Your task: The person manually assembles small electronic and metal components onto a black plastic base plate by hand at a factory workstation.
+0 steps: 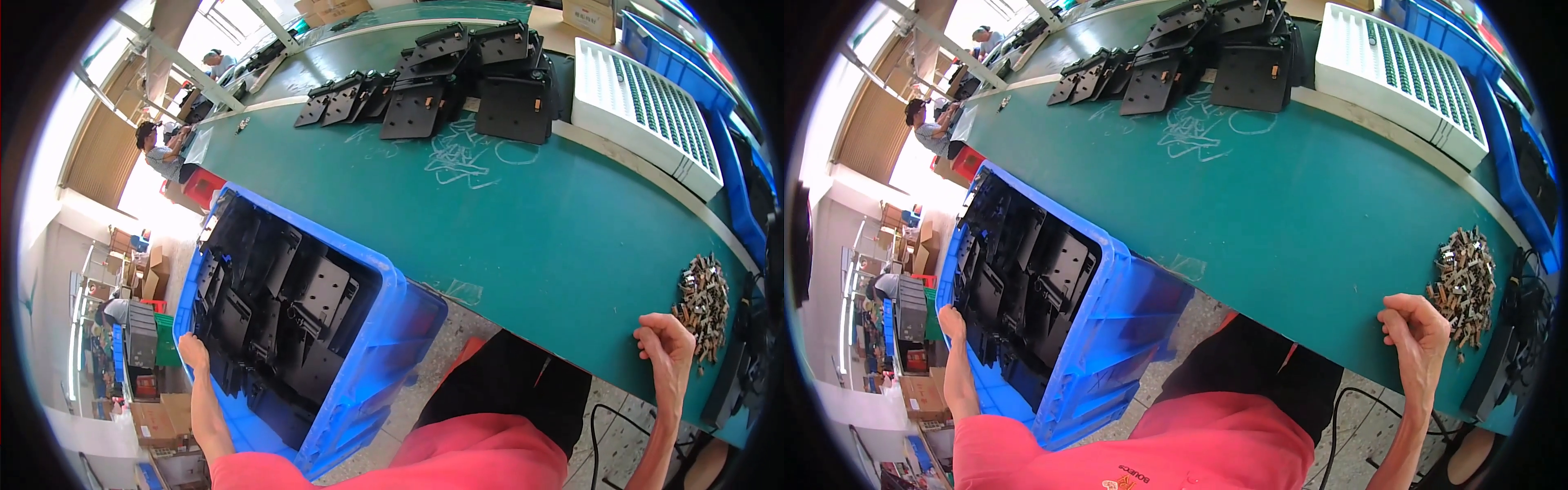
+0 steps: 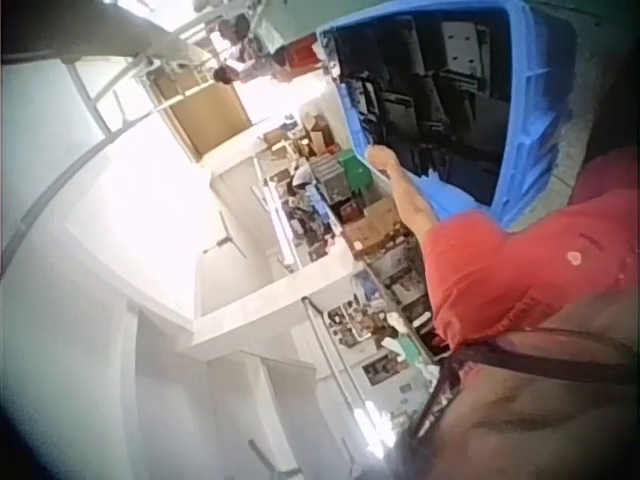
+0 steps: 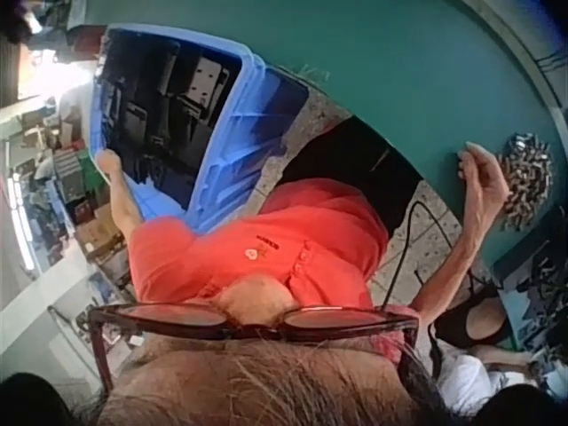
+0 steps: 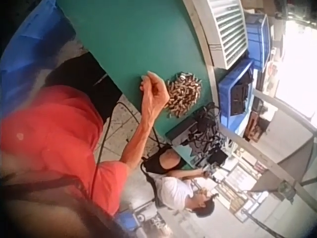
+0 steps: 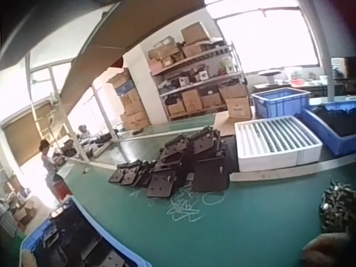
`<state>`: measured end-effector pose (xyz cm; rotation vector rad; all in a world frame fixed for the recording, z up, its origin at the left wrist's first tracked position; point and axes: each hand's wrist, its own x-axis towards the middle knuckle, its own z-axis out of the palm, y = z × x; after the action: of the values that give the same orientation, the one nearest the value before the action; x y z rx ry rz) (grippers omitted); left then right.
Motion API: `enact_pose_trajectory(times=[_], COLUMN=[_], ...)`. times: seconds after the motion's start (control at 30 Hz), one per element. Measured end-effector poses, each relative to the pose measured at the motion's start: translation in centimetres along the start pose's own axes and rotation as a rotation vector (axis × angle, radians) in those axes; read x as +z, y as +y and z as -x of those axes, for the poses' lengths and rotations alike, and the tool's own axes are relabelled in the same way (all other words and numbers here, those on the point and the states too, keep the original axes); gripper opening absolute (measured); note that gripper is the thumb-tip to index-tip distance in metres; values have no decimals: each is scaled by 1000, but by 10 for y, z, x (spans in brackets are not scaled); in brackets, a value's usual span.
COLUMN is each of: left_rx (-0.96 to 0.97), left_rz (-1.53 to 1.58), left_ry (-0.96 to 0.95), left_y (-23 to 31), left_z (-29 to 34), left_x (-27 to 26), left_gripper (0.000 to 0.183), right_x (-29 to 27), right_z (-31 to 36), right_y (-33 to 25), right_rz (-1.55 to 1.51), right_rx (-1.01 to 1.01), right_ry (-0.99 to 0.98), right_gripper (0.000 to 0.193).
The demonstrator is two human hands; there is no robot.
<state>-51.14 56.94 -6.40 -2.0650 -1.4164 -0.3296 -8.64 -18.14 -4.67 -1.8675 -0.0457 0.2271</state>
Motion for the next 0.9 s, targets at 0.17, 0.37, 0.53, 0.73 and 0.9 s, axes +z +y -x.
enact_pose_trajectory(times=[0.17, 0.37, 0.53, 0.73, 0.9], left_rx=[-144, -248, -120, 560, 652], left_rz=[-106, 325, 1673, 1672, 1724], left_ry=[164, 504, -80, -882, -1392], left_y=[1, -58, 99, 472, 533], left_z=[6, -69, -129, 83, 167], left_x=[-33, -55, -196, -365, -391], left_gripper=[15, 24, 27, 27, 11], right_x=[-1, -2, 4, 0, 0], right_z=[2, 1, -12, -31, -31], right_y=[1, -2, -20, -24, -20], right_rz=[18, -26, -19, -310, -446], right_rx=[9, 21, 87, -33, -38], right_ry=[10, -14, -139, -268, -179], right_gripper=[9, 15, 14, 43, 49])
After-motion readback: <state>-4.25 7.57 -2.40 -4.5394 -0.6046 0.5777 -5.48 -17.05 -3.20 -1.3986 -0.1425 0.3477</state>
